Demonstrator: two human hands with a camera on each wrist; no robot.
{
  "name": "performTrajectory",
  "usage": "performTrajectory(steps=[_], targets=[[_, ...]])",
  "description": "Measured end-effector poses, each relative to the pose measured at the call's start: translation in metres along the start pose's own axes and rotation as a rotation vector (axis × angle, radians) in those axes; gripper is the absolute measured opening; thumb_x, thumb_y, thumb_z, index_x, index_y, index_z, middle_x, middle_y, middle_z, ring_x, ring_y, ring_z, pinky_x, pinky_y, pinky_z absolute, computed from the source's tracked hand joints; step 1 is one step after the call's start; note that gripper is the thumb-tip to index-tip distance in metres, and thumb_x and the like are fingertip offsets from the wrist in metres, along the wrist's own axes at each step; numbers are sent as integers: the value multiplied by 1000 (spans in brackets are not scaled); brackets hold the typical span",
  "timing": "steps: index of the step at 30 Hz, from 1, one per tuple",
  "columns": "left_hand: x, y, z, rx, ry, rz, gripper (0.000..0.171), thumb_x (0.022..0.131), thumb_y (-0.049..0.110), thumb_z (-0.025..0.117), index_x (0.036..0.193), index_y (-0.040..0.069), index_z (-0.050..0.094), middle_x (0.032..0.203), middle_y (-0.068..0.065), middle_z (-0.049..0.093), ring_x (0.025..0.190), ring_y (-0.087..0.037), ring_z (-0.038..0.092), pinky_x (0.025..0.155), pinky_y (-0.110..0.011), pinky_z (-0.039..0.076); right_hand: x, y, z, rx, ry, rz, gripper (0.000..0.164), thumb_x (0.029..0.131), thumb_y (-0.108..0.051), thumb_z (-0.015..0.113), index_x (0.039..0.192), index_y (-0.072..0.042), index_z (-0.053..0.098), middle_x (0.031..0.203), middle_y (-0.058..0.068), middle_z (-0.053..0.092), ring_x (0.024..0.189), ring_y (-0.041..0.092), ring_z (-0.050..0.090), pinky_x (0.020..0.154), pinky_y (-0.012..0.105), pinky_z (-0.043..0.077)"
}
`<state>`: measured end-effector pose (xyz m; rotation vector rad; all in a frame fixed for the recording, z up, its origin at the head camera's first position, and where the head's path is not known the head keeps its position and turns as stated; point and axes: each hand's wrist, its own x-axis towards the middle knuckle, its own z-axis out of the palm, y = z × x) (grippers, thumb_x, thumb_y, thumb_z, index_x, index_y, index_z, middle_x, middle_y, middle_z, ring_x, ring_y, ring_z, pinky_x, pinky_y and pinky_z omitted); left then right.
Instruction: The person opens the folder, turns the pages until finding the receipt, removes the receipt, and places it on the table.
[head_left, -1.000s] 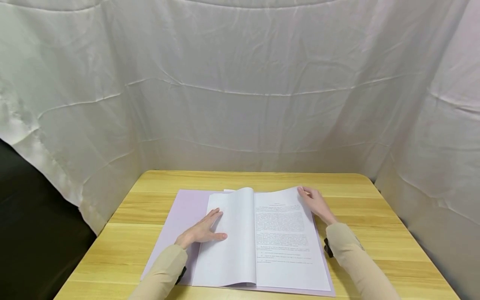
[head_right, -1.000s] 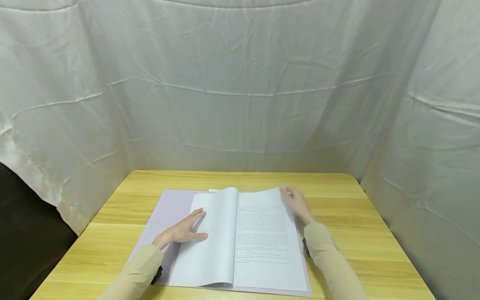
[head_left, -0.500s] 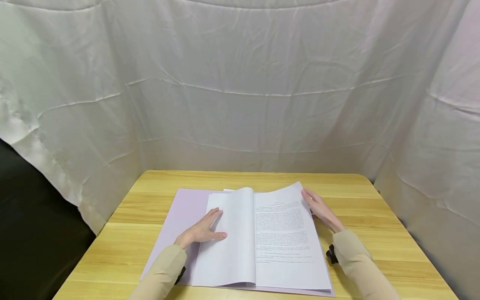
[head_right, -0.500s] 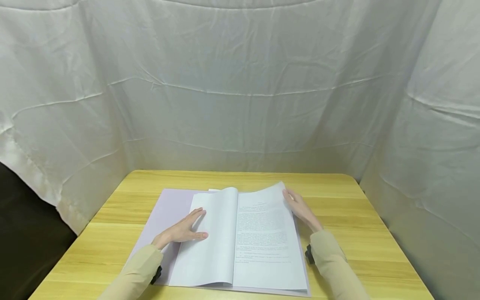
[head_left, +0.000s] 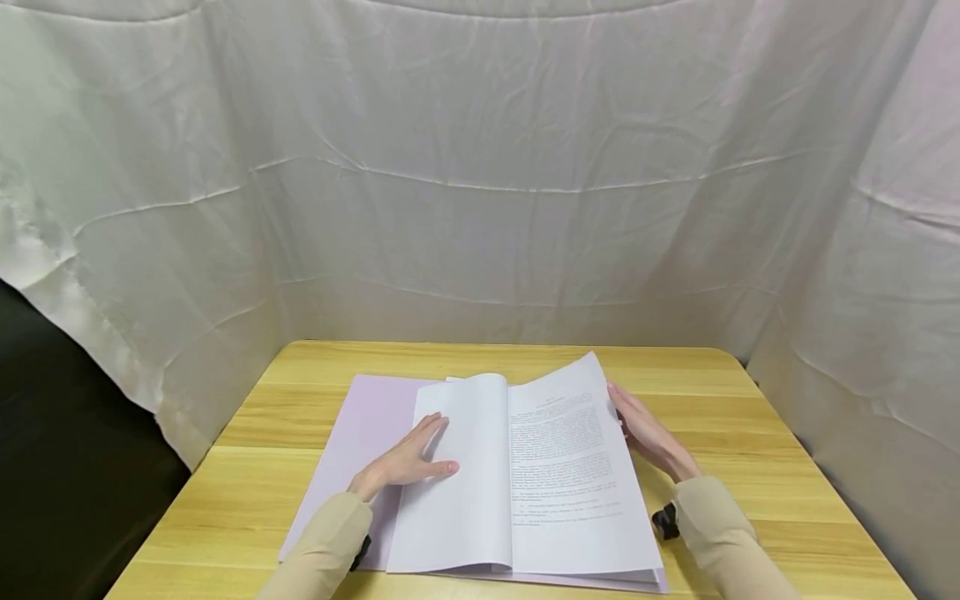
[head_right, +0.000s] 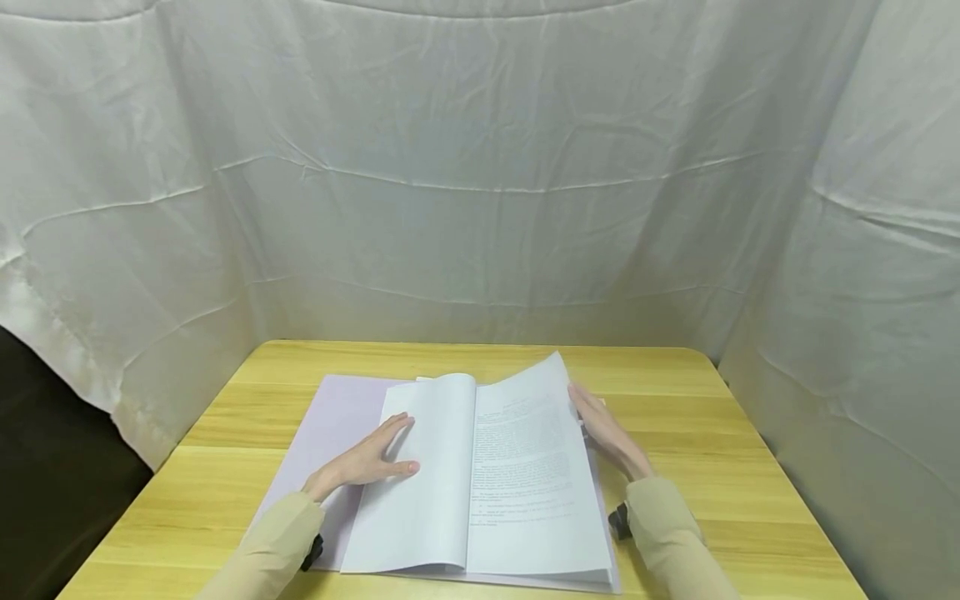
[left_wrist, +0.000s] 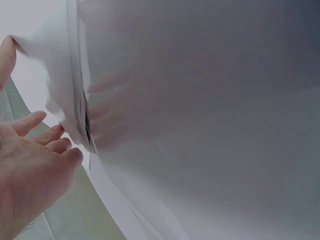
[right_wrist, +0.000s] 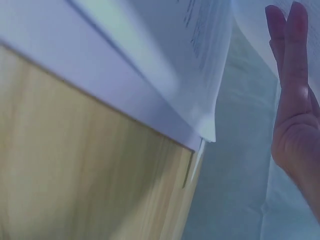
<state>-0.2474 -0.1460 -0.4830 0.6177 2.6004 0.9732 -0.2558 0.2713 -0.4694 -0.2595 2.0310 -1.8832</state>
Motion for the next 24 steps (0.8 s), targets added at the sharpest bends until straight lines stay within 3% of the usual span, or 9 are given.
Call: performTrajectory(steps=[12,21,24], targets=[[-2,11,-1,-25,35,30,91,90,43,73,157,1,27,166,-26,18,154,-48,15,121,-70,19,-12,-9,10,72,-118,-77,70,109,-51,16,151,3,26,105,3,72,87,15,72,71,30,60],[-3,15,2,-69,64,15,93,90,45,73,159,3,26,166,-25,19,155,-47,10,122,-71,14,-18,-10,18,86,-184,-86,70,109,-51,11,157,-1,16,119,7,66,101,17,69,84,34,60],[-4,17,3,-86,78,15,93,90,46,72,159,3,25,166,-25,19,155,-47,10,122,-71,13,-20,-10,21,98,-208,-89,68,108,-51,9,156,-3,18,118,7,67,100,17,70,83,34,60]])
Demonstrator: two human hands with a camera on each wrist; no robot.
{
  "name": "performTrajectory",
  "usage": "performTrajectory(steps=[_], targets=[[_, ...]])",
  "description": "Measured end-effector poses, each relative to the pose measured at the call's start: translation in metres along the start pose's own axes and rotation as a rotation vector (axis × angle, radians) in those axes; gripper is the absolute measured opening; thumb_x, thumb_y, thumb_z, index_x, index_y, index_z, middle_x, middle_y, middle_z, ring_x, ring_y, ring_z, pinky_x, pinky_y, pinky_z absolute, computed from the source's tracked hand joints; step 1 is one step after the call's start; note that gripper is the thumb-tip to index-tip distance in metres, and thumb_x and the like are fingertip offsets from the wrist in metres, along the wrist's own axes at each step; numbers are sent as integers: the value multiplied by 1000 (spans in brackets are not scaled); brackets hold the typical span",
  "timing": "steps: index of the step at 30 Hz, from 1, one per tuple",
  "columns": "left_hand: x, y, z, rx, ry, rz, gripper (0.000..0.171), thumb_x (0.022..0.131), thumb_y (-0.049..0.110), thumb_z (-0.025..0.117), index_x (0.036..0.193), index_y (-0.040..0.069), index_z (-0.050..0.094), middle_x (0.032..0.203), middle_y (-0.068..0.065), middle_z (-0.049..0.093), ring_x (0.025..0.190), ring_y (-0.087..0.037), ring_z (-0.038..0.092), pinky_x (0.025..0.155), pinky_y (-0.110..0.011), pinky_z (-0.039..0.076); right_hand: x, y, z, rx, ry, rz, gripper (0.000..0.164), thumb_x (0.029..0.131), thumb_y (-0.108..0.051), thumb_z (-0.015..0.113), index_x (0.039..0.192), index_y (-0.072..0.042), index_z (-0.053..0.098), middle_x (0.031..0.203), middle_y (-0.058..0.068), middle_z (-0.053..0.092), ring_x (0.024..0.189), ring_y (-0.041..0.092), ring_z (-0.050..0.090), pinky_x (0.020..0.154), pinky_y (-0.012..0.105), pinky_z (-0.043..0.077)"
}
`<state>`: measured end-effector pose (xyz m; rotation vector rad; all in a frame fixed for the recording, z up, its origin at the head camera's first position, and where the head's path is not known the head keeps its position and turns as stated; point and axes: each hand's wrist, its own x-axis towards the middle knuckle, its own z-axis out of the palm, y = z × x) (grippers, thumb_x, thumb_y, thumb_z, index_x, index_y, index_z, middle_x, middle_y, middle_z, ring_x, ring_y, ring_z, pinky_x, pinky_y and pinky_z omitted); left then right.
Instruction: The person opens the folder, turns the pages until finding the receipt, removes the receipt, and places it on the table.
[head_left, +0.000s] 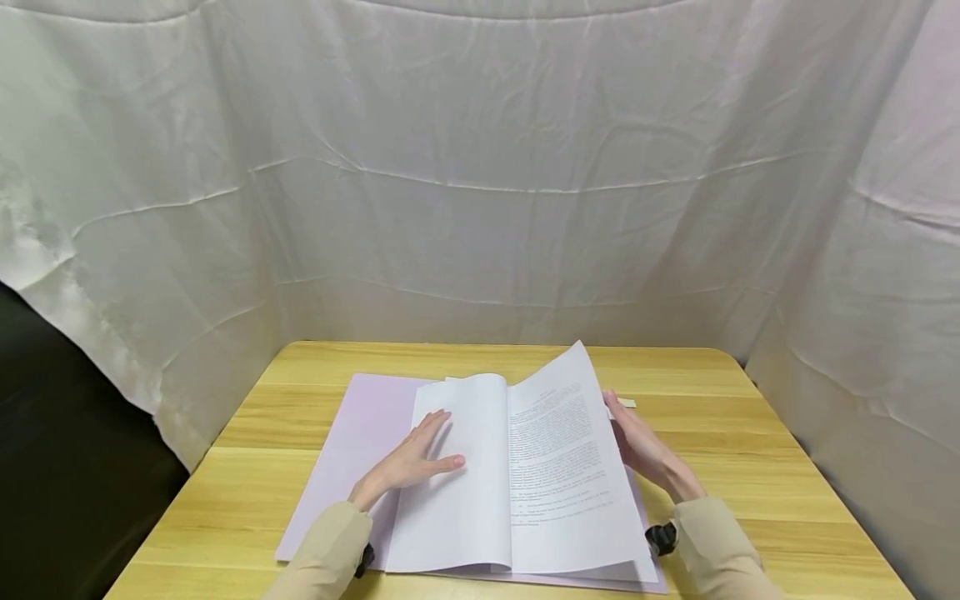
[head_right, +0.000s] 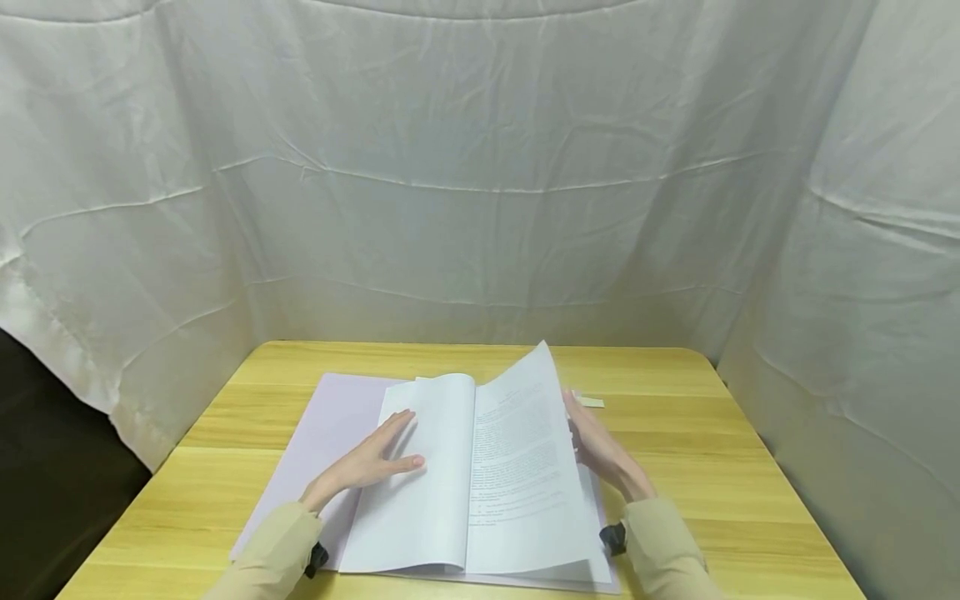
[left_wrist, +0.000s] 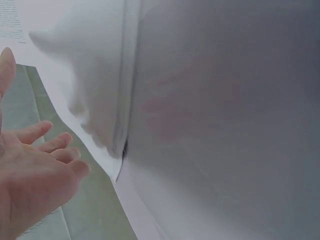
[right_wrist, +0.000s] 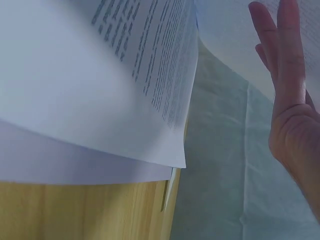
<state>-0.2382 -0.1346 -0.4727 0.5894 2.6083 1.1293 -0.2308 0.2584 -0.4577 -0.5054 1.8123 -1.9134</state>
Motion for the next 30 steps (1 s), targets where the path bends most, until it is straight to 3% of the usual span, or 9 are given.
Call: performTrajectory(steps=[4,10,17,21,30], targets=[[-2,6,1,-34,11,-14,94,91,47,71,159,4,24,167,-23,19,156,-46,8,122,-70,11,-2,-2,5,18,-37,-12,66,109,-49,8,154,-2,19,115,7,70,97,17,72,77,32,62],[-3,13,5,-76,32,-26,93,91,49,71,160,6,24,168,-20,19,157,-44,8,123,-69,11,-4,-4,15,16,-67,-12,66,109,-48,6,159,-6,1,112,5,72,90,14,73,68,28,62],[-4,23,9,-126,62,-39,89,91,46,71,159,8,28,166,-21,24,155,-43,20,125,-64,18,-4,-6,26,-45,-64,2,62,109,-48,8,160,-12,1,113,6,69,88,15,72,63,25,61],[-4,28,11,-150,67,-39,86,92,46,71,158,9,30,165,-21,27,153,-43,25,124,-65,21,-3,-6,32,-100,-63,1,62,109,-47,8,160,-13,3,116,12,67,90,17,73,64,27,61],[-1,39,15,-233,58,-18,84,94,48,68,158,10,31,165,-16,30,155,-40,22,124,-65,20,1,-6,43,-143,-33,37,66,109,-50,10,162,-13,-3,134,34,56,96,23,75,70,34,64]])
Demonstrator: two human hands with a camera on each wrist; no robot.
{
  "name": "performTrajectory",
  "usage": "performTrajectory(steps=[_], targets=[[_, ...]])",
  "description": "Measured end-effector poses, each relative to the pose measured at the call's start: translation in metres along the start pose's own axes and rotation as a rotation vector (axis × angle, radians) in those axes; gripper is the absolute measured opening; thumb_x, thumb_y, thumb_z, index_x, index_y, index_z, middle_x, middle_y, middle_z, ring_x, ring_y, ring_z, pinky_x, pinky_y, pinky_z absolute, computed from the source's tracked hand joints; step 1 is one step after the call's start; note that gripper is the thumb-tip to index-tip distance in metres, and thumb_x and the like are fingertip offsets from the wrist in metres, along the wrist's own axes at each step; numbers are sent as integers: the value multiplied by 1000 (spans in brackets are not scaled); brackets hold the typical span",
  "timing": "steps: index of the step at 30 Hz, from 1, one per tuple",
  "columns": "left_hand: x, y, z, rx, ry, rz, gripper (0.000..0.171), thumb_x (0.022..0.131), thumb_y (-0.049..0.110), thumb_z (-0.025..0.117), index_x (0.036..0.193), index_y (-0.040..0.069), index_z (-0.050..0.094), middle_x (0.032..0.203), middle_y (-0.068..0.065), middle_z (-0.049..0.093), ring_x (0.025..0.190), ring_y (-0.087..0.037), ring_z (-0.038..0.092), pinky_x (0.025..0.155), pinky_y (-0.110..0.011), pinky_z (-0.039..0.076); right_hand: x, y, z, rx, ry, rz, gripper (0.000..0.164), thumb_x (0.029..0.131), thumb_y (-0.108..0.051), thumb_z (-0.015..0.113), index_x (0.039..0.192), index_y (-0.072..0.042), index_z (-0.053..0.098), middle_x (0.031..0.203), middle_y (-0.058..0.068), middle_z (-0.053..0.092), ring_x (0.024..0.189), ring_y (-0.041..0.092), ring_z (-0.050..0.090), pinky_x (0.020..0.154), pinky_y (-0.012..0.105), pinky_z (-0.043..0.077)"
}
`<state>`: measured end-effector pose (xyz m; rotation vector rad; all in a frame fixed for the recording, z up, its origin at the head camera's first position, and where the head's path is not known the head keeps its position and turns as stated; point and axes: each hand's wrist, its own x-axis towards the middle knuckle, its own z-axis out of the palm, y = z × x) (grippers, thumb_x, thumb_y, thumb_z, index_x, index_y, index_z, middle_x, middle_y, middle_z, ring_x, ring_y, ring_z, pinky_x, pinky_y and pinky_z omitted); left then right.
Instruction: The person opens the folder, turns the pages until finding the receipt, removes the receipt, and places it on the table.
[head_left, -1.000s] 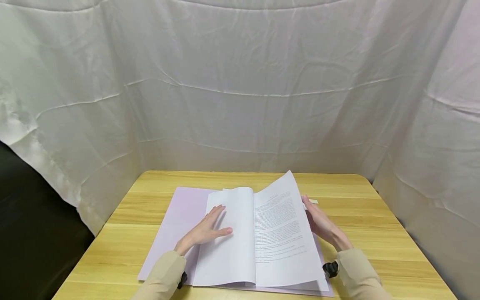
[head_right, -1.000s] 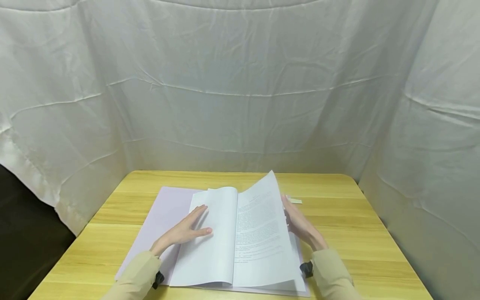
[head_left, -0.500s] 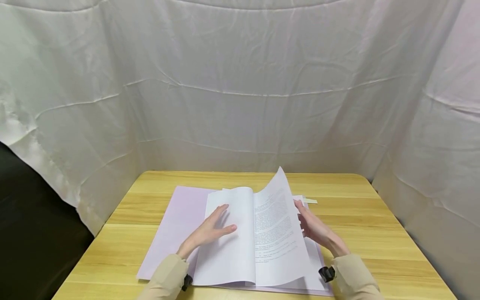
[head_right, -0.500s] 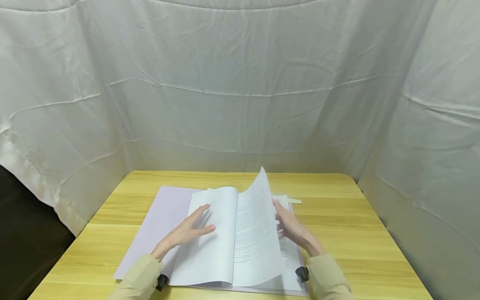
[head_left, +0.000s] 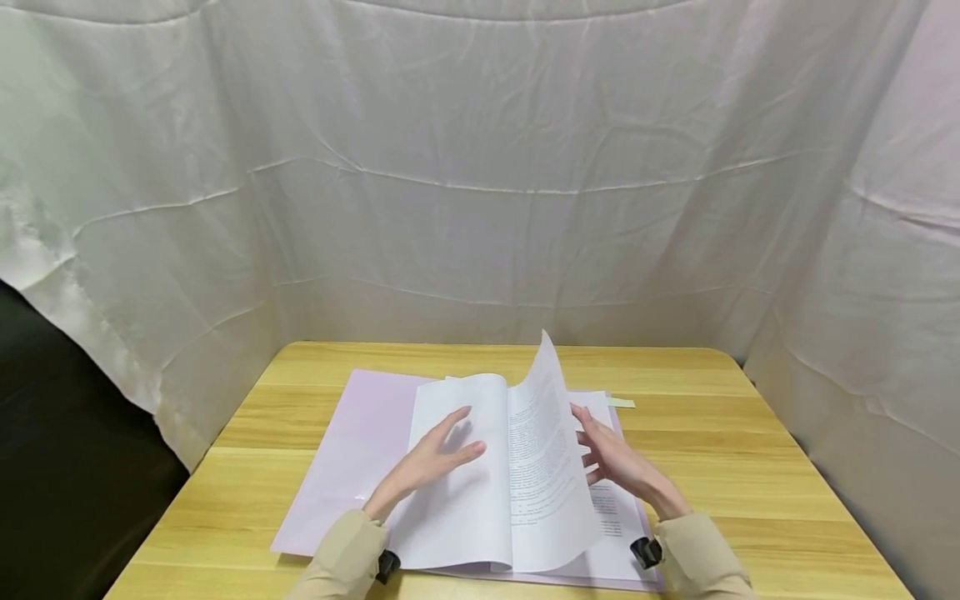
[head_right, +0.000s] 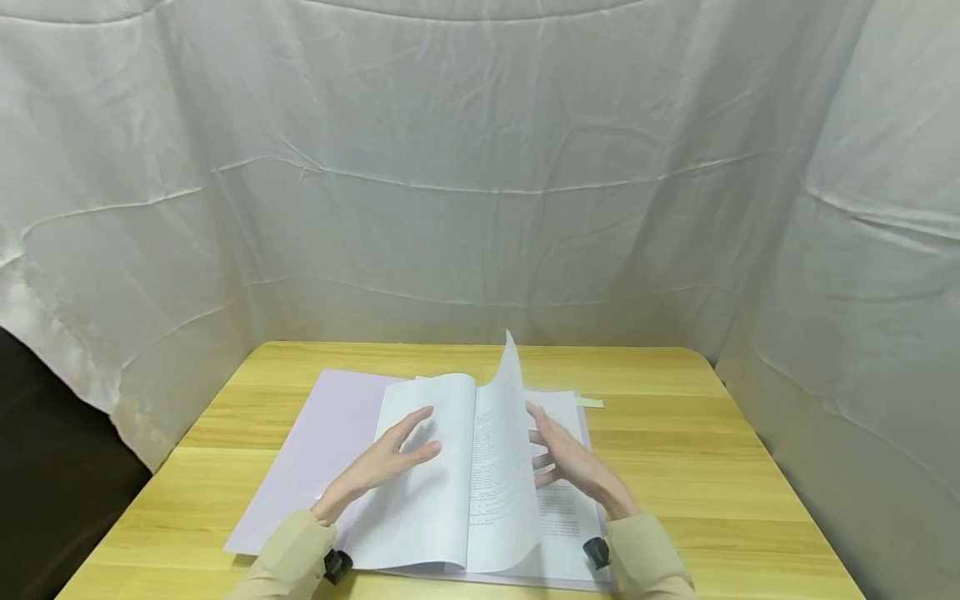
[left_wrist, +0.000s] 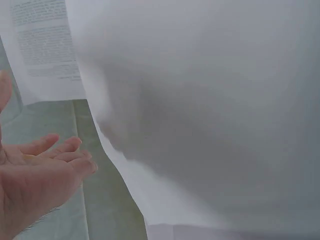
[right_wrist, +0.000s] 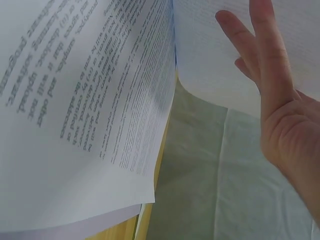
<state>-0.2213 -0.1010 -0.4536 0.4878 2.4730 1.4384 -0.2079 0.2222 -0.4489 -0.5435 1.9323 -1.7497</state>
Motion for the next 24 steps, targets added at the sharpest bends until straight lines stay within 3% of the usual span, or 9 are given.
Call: performTrajectory(steps=[5,12,18,24], targets=[[2,3,3,-73,-22,28,81,96,45,66,158,8,30,165,-17,30,155,-41,20,125,-63,19,1,-2,6,-49,26,32,65,110,-49,10,163,-14,-1,150,38,41,104,30,74,75,38,64],[5,8,9,-200,-57,65,76,100,38,62,158,3,28,165,-18,30,156,-38,20,128,-51,20,5,-3,13,-98,61,55,63,110,-50,13,164,-17,6,158,36,28,113,38,70,76,43,64],[8,14,13,-302,-68,93,70,104,32,56,156,-3,27,161,-25,33,152,-41,30,125,-51,28,10,-1,14,-43,-5,34,60,110,-48,11,164,-24,5,163,32,20,123,50,60,81,57,61],[10,19,16,-366,-71,89,64,106,32,51,156,-2,29,159,-27,37,149,-40,37,125,-53,28,13,-4,17,-62,-28,41,62,109,-50,13,164,-23,4,165,27,20,125,49,60,82,58,61]])
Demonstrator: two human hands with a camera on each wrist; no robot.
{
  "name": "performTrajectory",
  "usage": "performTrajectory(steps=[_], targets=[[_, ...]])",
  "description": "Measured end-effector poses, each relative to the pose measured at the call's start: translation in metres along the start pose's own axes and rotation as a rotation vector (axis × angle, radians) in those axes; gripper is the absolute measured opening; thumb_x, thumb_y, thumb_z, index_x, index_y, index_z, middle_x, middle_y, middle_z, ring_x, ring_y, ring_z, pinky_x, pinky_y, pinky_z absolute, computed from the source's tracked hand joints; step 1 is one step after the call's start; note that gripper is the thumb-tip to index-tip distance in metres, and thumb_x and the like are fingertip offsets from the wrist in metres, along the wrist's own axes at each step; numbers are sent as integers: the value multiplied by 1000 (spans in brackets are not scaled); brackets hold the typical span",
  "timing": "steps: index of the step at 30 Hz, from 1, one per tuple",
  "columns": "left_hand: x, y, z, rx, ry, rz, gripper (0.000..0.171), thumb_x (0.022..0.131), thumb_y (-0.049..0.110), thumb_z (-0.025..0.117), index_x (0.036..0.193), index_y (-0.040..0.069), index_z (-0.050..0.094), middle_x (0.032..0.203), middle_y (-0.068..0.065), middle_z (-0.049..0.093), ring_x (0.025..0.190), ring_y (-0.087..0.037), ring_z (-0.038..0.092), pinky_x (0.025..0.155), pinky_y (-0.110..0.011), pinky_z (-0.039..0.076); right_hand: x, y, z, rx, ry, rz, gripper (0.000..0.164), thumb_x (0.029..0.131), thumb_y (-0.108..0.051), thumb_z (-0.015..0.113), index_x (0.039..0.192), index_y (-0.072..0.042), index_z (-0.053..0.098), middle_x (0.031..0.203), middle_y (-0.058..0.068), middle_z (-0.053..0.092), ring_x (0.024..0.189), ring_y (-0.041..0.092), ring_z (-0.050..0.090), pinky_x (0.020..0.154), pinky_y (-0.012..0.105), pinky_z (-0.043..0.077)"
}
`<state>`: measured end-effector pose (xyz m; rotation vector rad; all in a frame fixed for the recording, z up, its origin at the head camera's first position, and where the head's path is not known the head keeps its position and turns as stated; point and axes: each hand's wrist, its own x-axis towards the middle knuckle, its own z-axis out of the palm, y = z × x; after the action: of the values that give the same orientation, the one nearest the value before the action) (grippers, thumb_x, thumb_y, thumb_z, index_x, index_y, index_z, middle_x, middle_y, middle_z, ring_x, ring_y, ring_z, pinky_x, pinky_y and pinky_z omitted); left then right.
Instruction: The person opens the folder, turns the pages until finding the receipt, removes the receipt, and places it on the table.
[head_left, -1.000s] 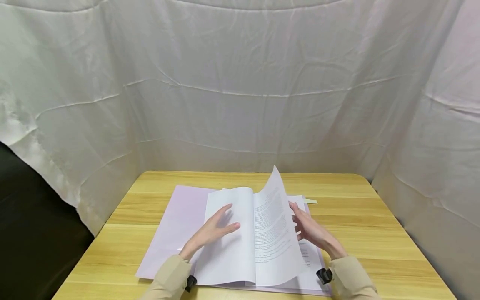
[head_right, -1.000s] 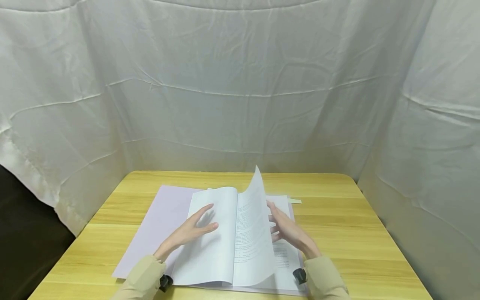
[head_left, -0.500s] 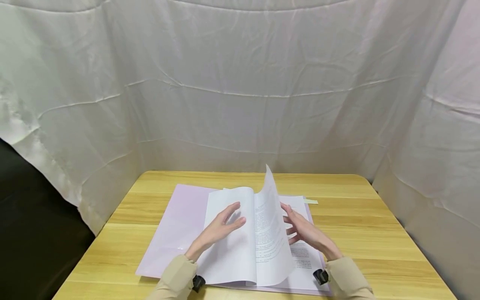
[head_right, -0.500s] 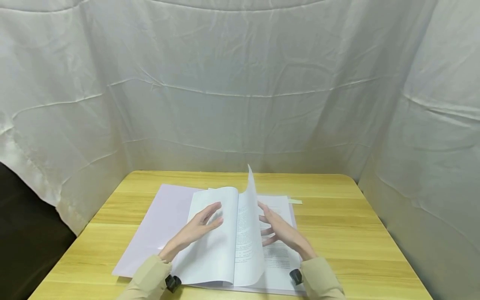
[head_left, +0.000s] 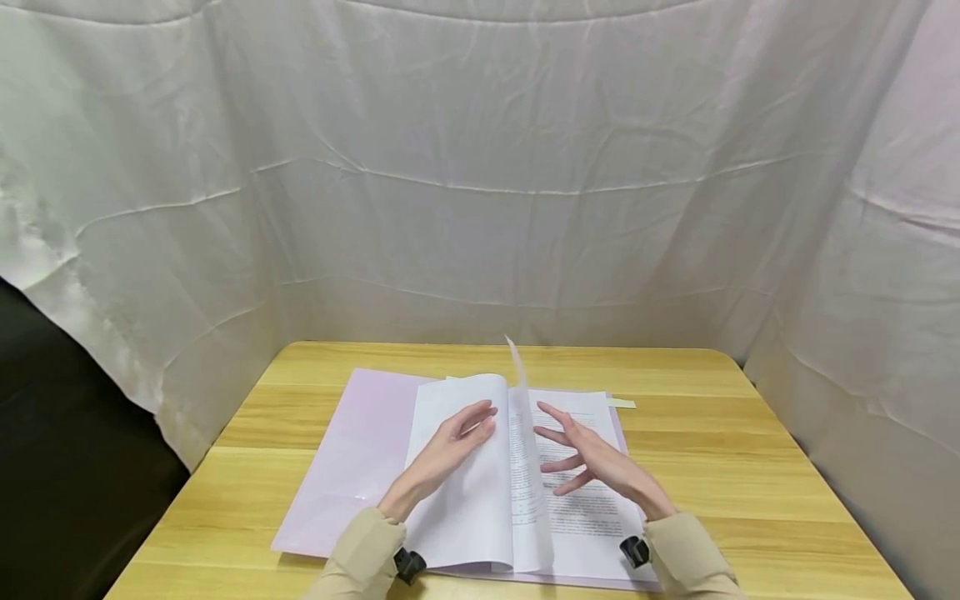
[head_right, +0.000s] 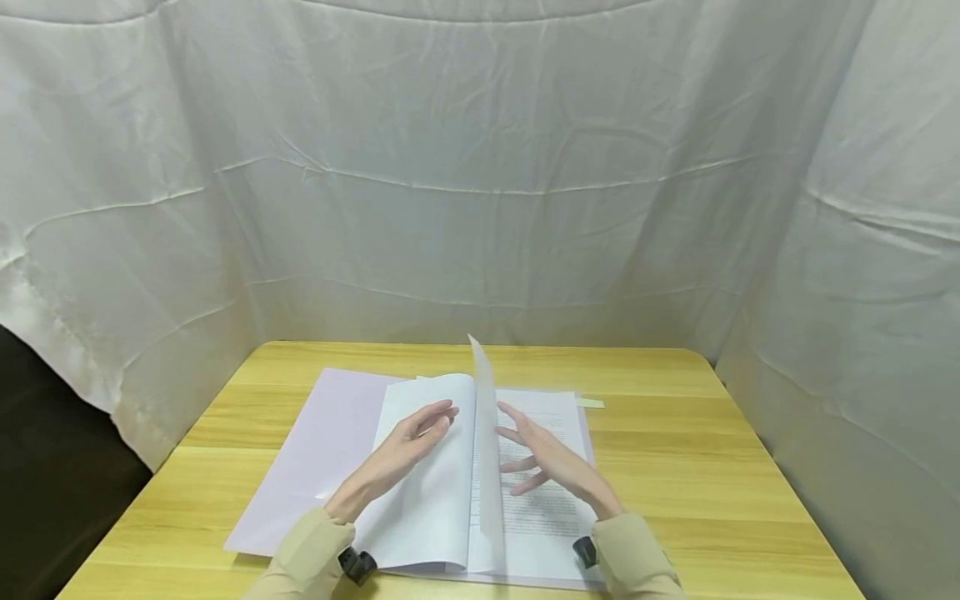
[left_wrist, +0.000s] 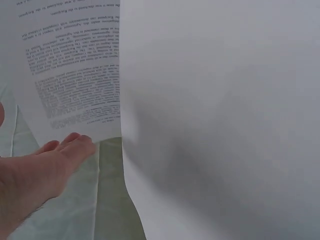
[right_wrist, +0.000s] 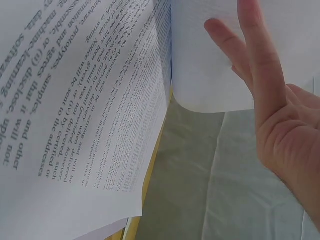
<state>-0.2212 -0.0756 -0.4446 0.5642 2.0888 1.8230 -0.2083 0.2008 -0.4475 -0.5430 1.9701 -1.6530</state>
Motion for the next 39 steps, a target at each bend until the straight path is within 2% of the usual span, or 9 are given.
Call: performTrajectory(steps=[6,9,12,14,18,20,23,28,39], targets=[[4,2,2,-212,-32,-56,65,108,27,48,157,-6,20,160,-30,31,150,-43,32,125,-51,27,-1,-3,3,-7,-16,-14,62,110,-49,13,164,-20,3,165,29,17,126,53,57,82,59,61],[5,1,3,-265,-12,-86,70,108,28,48,157,-9,15,160,-33,27,149,-45,32,122,-50,34,-1,-4,4,-16,-16,-10,63,110,-50,14,164,-19,3,164,29,17,126,54,56,82,58,61],[5,0,2,-267,17,-102,74,107,29,49,156,-11,11,160,-35,27,148,-46,35,118,-49,41,-1,-4,5,-24,-12,-4,64,109,-51,15,164,-19,4,165,28,18,126,54,57,82,59,61],[5,-1,1,-265,30,-104,74,106,29,51,156,-11,13,158,-35,31,144,-44,41,114,-46,47,-1,-3,5,-28,-10,0,64,109,-51,15,164,-19,4,165,27,18,126,53,57,82,59,60],[5,-2,0,-269,40,-95,68,105,23,55,155,-9,21,150,-34,45,128,-28,61,103,-36,56,0,-2,5,-33,-7,4,64,110,-50,16,164,-17,5,165,26,19,126,53,57,81,59,61],[5,-4,-1,-279,46,-95,65,104,19,57,154,-8,25,145,-33,51,117,-19,66,97,-31,58,0,-1,5,-36,-6,6,64,110,-50,16,164,-17,5,165,26,19,126,53,57,80,59,61],[5,-6,-1,-288,65,-101,63,102,14,59,153,-8,28,141,-32,55,109,-14,68,92,-28,59,0,0,4,-39,-6,3,65,110,-50,16,164,-16,5,165,26,19,127,53,57,80,59,61],[5,-10,-4,-280,127,-131,62,98,5,62,151,-7,33,139,-31,58,106,-15,69,89,-27,59,-2,2,2,-55,0,-12,63,110,-49,16,164,-16,7,165,27,19,127,54,55,80,58,61],[3,-21,-17,-252,288,-202,66,88,0,72,146,-9,40,126,-31,66,92,-16,72,79,-27,60,-6,9,-6,-87,50,18,60,111,-46,16,163,-16,17,163,28,24,131,51,54,83,44,64]])
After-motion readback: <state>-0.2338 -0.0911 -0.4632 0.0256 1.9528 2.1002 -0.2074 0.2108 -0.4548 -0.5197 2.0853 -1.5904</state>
